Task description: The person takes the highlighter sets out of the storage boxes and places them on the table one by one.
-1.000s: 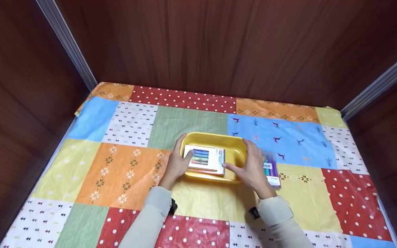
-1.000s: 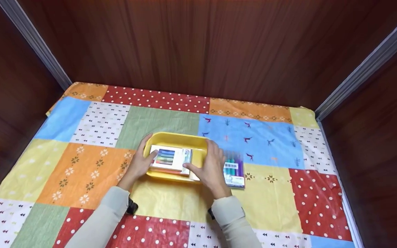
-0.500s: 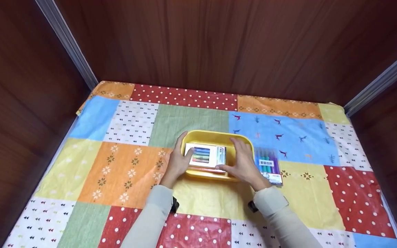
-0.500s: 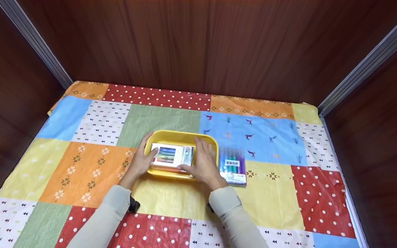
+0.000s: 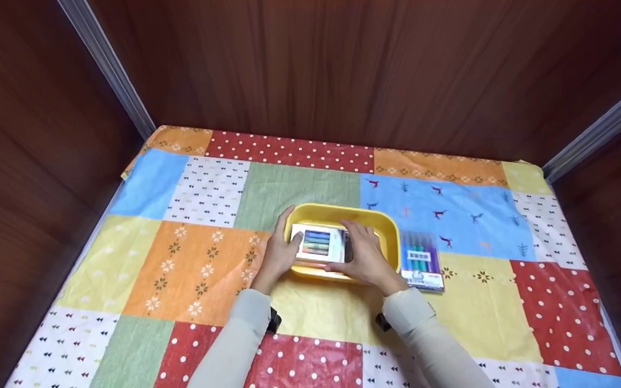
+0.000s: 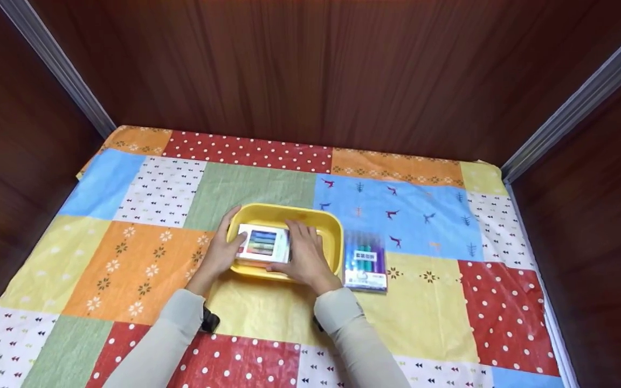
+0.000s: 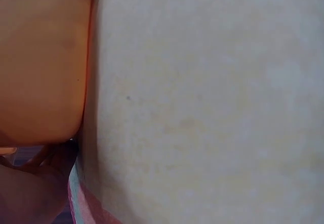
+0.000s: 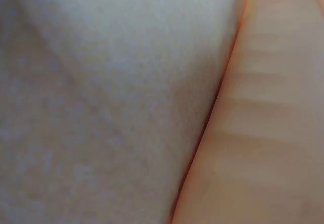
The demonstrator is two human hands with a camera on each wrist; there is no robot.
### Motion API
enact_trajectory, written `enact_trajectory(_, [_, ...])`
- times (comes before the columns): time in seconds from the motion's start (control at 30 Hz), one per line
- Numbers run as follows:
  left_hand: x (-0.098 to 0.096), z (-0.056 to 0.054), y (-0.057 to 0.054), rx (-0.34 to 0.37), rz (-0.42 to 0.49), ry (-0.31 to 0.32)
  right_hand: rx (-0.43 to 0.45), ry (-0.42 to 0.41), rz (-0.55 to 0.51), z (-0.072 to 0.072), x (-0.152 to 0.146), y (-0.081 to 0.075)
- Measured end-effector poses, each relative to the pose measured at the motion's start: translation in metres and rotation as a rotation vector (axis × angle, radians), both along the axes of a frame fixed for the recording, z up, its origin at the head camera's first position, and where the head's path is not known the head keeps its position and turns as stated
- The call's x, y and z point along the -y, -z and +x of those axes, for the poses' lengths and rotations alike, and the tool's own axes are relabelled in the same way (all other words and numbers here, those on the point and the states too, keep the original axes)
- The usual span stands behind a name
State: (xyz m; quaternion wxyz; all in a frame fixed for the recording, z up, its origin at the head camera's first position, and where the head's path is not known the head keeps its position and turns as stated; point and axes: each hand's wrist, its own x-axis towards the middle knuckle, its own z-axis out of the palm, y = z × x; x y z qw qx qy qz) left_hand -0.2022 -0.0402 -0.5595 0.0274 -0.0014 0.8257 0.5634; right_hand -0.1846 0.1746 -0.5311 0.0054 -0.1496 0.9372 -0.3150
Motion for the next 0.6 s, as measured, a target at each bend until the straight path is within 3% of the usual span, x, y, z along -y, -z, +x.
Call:
enact_trajectory(0.13, [0.000, -0.006, -0.008, 0.046, 0.043, -0.013, 0.015, -0.002, 0.007, -0.003, 0.002, -0.001])
enact_trajectory(0.33, [-0.006, -0.023, -0.017, 0.083, 0.178, -0.054, 0.033, 0.026, 0.027, -0.003, 0.000, -0.001])
enact_trajectory(0.6, [-0.010, -0.032, -0.014, 0.078, 0.175, -0.016, 0.052, 0.023, 0.026, -0.001, -0.003, -0.001])
